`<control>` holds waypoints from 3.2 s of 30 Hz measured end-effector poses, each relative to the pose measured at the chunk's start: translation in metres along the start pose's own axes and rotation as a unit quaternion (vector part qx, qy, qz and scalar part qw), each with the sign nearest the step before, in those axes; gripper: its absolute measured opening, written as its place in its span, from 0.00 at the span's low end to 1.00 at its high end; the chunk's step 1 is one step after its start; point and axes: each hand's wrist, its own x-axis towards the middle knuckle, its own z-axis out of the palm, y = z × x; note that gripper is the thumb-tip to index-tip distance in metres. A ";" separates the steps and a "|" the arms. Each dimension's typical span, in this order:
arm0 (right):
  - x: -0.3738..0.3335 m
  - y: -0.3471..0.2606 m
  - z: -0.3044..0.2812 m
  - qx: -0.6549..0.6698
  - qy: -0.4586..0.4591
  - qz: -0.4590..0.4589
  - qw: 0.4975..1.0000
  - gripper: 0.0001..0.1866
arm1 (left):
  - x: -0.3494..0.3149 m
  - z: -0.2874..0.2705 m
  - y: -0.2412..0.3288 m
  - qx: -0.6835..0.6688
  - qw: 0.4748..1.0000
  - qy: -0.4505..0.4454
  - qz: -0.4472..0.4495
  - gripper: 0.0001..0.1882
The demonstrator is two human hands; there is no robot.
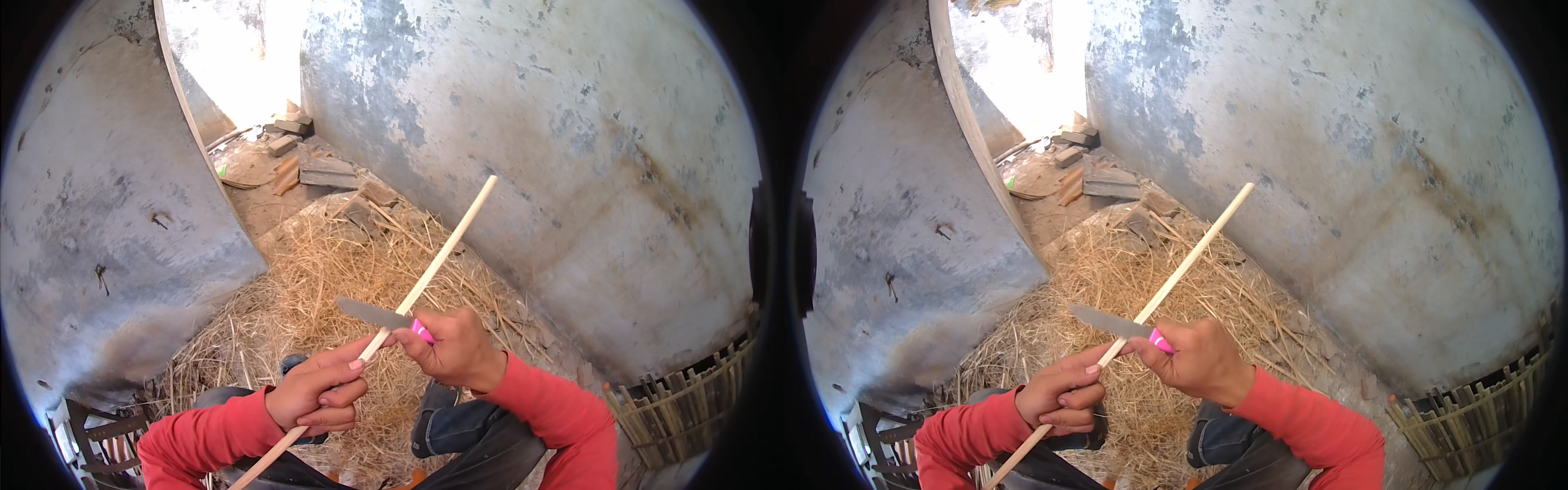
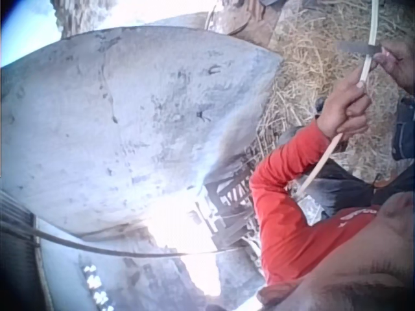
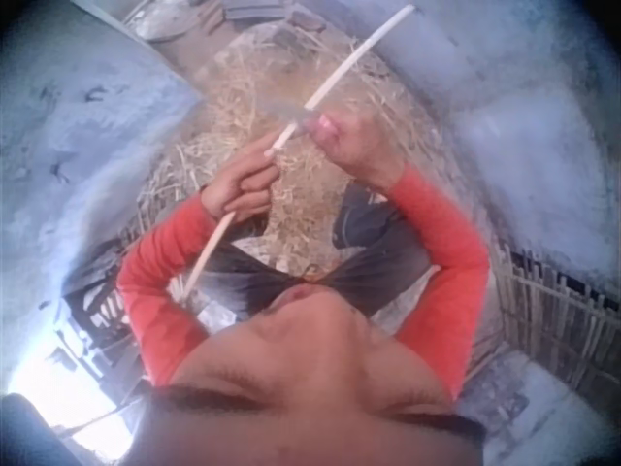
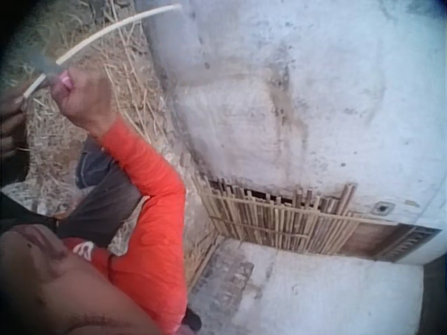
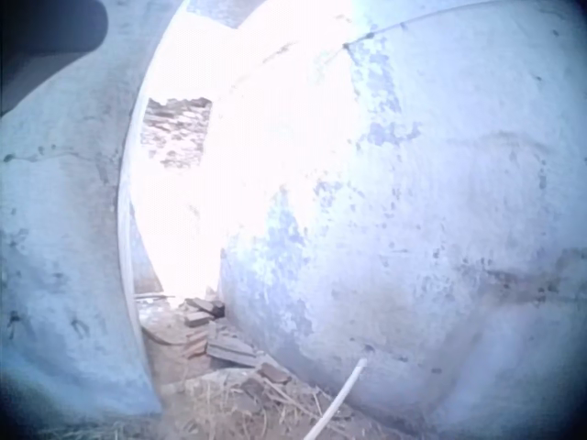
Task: The person is shaving a thin wooden stick using a utility knife, removing thin layers of wood from one end of the stick while sitting in a cluttered workspace.
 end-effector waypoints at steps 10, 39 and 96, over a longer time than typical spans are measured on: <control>0.028 0.063 -0.026 -0.093 0.151 0.087 0.980 0.28 | -0.002 -0.005 0.003 -0.050 0.999 -0.011 0.012 0.27; 0.023 0.001 -0.027 0.300 0.073 0.181 0.934 0.11 | 0.024 -0.001 -0.020 0.263 0.953 0.090 0.122 0.24; 0.021 0.077 -0.080 -0.061 0.284 0.154 0.944 0.30 | -0.016 -0.004 -0.030 0.184 0.974 0.061 0.113 0.23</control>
